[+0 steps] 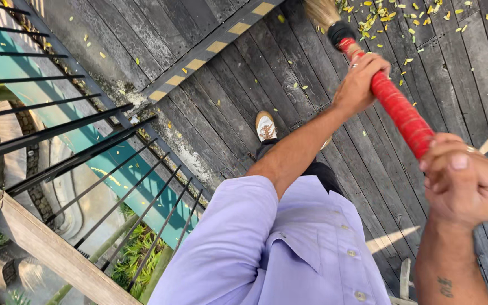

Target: The person sweeps yellow leaves across a wooden outdoor deck using a broom, moving chairs aside to reach different areas.

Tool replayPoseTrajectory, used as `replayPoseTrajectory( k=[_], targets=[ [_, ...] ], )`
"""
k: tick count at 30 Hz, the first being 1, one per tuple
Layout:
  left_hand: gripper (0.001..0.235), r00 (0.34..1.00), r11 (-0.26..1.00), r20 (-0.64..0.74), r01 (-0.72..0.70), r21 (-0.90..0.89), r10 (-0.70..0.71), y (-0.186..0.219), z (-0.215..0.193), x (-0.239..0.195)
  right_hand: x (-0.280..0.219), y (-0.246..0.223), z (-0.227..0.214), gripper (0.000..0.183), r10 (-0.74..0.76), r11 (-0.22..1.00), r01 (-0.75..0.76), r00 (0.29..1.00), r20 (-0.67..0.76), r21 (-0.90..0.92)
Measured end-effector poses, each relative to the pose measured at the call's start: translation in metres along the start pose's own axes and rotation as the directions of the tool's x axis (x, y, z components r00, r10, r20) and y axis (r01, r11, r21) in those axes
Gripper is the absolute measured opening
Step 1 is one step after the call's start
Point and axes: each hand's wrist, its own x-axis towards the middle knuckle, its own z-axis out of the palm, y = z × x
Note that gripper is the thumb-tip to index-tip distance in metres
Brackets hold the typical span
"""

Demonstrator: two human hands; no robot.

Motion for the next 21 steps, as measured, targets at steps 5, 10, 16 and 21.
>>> replayPoseTrajectory(
  k=[5,10,16,21],
  targets=[
    [0.038,0.974,0.988,0.163,-0.154,-0.03,0.157,0.088,-0.025,-0.004,-0.048,0.005,-0.098,0.038,0.031,0.96,-0.054,0.996,0.088,0.275],
    [0.026,0.978,0.97,0.045,0.196,0.145,-0.204,0.078,-0.086,-0.1,-0.032,0.003,-0.062,0.049,0.075,0.867,-0.178,0.97,0.233,0.465],
    [0.029,0.936,0.814,-0.083,0.34,0.472,-0.342,-0.062,-0.183,-0.164,0.014,0.105,0.097,0.047,0.228,0.842,-0.432,0.828,0.512,0.323],
    [0.024,0.973,0.927,-0.101,0.228,0.298,-0.207,-0.113,-0.091,-0.066,0.083,0.109,0.046,0.043,0.038,0.955,-0.148,0.921,0.387,0.257]
  ],
)
